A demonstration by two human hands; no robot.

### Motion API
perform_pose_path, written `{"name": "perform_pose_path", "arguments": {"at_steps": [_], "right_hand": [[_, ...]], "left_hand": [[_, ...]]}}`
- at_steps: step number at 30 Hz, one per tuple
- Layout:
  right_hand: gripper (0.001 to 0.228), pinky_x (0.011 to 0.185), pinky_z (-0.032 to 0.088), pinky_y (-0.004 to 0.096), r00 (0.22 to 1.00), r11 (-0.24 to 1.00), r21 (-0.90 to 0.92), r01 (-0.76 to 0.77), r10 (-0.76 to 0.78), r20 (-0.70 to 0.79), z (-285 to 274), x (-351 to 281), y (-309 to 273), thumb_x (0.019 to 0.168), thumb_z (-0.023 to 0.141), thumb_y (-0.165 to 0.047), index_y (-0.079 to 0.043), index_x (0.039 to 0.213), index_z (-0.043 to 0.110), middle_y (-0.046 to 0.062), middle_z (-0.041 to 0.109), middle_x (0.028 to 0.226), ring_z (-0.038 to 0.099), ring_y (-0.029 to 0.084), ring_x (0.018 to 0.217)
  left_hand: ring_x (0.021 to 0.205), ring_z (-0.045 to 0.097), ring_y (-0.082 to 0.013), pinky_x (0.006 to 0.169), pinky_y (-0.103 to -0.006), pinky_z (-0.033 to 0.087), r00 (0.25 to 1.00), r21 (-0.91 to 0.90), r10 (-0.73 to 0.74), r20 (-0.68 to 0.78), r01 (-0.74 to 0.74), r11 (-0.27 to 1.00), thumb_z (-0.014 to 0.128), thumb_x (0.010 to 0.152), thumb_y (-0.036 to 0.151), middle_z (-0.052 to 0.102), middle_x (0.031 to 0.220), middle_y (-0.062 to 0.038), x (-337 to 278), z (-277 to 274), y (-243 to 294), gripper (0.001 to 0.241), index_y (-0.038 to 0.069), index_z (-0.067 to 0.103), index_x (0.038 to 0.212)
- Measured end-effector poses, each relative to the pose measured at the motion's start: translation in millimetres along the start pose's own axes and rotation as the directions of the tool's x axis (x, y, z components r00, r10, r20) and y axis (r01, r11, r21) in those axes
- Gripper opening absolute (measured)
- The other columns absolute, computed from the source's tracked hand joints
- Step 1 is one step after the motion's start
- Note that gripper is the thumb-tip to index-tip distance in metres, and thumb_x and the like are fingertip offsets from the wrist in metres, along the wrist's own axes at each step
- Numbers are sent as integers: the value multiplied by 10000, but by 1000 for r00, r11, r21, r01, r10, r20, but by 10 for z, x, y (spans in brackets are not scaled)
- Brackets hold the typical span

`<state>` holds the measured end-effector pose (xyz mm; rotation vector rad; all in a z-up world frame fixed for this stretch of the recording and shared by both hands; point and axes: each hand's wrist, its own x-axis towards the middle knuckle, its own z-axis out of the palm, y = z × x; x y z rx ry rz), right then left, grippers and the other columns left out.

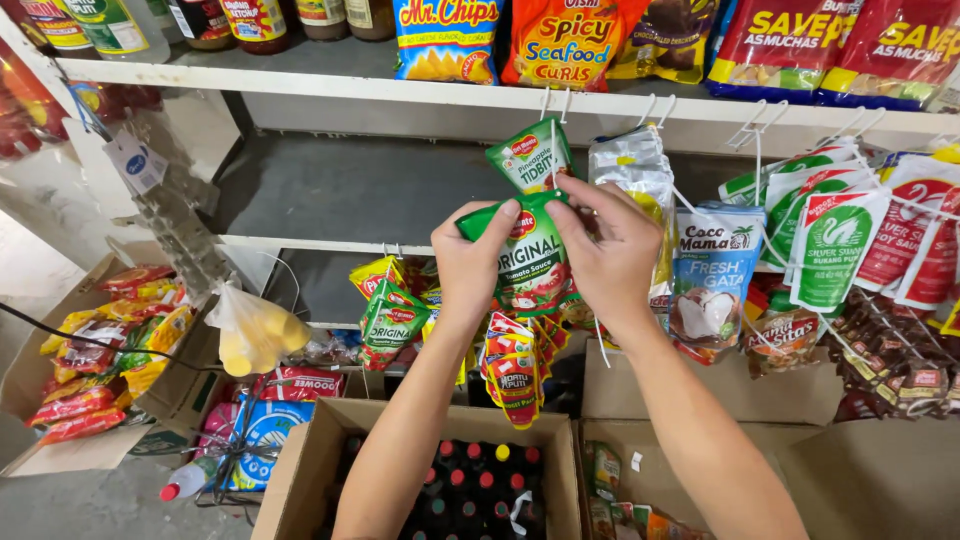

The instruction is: Hanging food pouches on display hooks and organizing items within cardboard boxes in a retail environment.

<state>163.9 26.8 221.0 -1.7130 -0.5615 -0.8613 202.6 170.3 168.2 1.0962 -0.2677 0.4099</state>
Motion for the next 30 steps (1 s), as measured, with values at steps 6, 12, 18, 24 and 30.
{"name": "perform_pose_path", "arguments": {"at_steps": [6,12,18,24,30], "right_hand": [[275,736,511,243,999,974,-225,19,-27,-33,52,39,199,957,780,20,1,1229,746,65,671,1010,616,108,832],[372,807,560,269,993,985,-159,-71,54,-109,222,-74,641,947,728,30,-44,1304,654,91,582,1143,634,135,953],[570,1090,496,407,996,918,-389,75,-88,-15,367,106,933,865,706,81,-4,1413,573,165,598,1377,598,350,1277],[743,1090,471,358,998,953,-302,-37,49,34,482,246,1279,817,625,90,1,1520,402,218,426,1578,449,381,1459],[798,1222,357,405,994,933,-348,92,-67,83,486,211,1442,799,620,130,13,1554,390,219,354,1640,368,390,1520]], "left_hand": [[736,626,-50,681,-228,521,1000,20,-7,4,7,1000,787,919,172,733,832,-16,171,7,-195,215,-40,755,940],[691,600,-45,629,-232,496,998,61,-17,-54,20,998,789,917,214,713,785,-19,507,75,-488,252,-35,752,900],[723,655,-66,679,-262,545,982,209,12,-187,28,978,801,861,322,770,814,-43,978,211,-833,349,-11,793,965],[761,725,-120,742,-307,567,965,337,-34,-259,123,933,800,838,427,798,838,-94,1223,250,-1068,448,9,798,1000],[790,744,-135,751,-313,577,979,420,1,-206,88,903,830,839,379,802,889,-107,1152,162,-1259,425,8,782,1041]]}}
